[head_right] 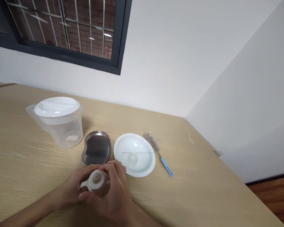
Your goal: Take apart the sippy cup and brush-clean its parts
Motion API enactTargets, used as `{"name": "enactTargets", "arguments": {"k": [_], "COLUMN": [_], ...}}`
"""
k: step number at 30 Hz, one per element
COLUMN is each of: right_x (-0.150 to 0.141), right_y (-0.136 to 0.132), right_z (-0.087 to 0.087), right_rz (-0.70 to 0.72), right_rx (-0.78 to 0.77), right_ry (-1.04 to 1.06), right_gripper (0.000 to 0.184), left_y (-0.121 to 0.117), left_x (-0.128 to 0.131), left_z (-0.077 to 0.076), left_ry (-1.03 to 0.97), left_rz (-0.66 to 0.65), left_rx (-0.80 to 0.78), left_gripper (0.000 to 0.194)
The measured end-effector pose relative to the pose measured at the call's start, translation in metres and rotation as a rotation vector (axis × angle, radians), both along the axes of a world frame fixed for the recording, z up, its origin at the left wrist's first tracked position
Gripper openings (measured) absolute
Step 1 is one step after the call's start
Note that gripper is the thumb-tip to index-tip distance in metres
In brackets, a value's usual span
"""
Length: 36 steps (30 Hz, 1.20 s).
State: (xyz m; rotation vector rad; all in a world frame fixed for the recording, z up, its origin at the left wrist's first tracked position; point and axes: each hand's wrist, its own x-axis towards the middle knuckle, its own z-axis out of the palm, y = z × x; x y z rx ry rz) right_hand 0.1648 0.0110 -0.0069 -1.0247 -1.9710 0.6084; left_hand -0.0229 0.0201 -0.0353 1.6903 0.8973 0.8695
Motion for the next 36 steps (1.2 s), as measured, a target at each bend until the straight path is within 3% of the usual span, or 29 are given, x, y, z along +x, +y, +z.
{"name": "enactTargets", "arguments": {"k": [3, 11, 18, 22, 27, 30, 36], "right_x": [-0.003, -0.001, 0.004, 0.01, 0.02, 0.024, 0.022], "right_y": [0.003, 0.009, 0.011, 0.015, 0.031, 0.04, 0.044], "right_z": [-0.002, 0.013, 0.013, 0.01, 0.01, 0.019, 0.046], "right_rz": [-0.063, -0.004, 0.142, 0.216, 0.38, 0.464, 0.522], "right_rx": [-0.044, -0.143, 0.002, 0.033, -0.037, -0.064, -0.29], "right_ry": [-0.001, -0.07, -0.038, -0.049, -0.072, -0.172, -0.268], "right_gripper": [0.045, 0.041, 0.035, 0.036, 0.054, 0.059, 0.045], "left_y": [0.0, 0.002, 0.002, 0.001, 0.002, 0.004, 0.002], "left_x": [-0.001, -0.007, -0.005, -0.001, -0.001, -0.001, -0.001], "left_z": [-0.003, -0.007, -0.007, 0.001, 0.001, -0.002, -0.003], "left_ry": [-0.005, -0.016, -0.021, -0.049, -0.097, -0.13, -0.139], "left_rz": [-0.033, -0.077, -0.065, -0.083, -0.144, -0.133, -0.142], "left_rx": [-0.03, 0.078, 0.167, 0.041, -0.087, -0.099, -0.203], "left_gripper": [0.058, 0.056, 0.045, 0.034, 0.035, 0.04, 0.041]}}
